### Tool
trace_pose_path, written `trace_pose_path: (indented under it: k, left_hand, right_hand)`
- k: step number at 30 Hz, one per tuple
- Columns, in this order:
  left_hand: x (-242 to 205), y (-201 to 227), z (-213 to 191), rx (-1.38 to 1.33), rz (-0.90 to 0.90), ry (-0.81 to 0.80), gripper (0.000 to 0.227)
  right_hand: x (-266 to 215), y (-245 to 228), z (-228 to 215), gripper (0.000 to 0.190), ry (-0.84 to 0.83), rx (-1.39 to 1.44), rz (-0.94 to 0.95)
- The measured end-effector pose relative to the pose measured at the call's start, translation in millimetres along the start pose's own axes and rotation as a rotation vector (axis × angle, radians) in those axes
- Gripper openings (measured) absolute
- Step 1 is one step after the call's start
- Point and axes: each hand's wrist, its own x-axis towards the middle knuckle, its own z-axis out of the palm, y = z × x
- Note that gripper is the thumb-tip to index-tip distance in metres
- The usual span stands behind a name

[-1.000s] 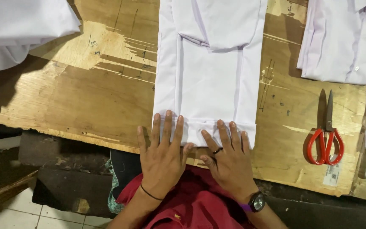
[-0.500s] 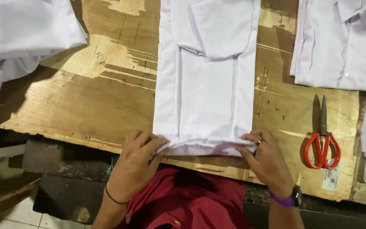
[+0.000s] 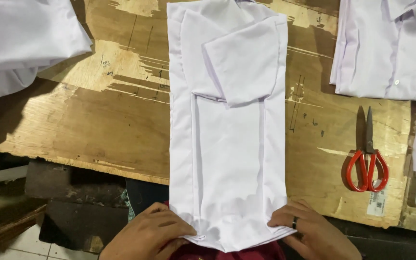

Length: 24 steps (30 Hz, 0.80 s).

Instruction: Folding a white collared shirt on a wooden workbench in a factory setting.

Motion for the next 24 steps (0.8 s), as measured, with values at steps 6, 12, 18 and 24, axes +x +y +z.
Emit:
trace_pose_path:
  k: [6,12,18,24]
  left_hand:
    - [35.5,19.3,-67.1,0.096,0.23,0.276,0.027]
    - [117.7,0.5,-151.5,-0.011,0.263,0.392,0.033]
    - [200.5,-42.4,-202.2,-0.039,0.023,0.592,0.013]
    - [247.6,-84.8,-215.7,-0.135,-0.225,0.691,0.016]
  right_hand:
    - [12.5,12.3,-56.8,0.036,0.156,-0.112,-0.046]
    - [103.0,-9.1,-154.3,0.031,0.347,-0.163,0.21]
    - [200.4,15.4,-207.4,0.026,0.554,-0.044,-0.04]
    - [269.7,58.8,-215.8,0.027,0.61,0.096,-0.06]
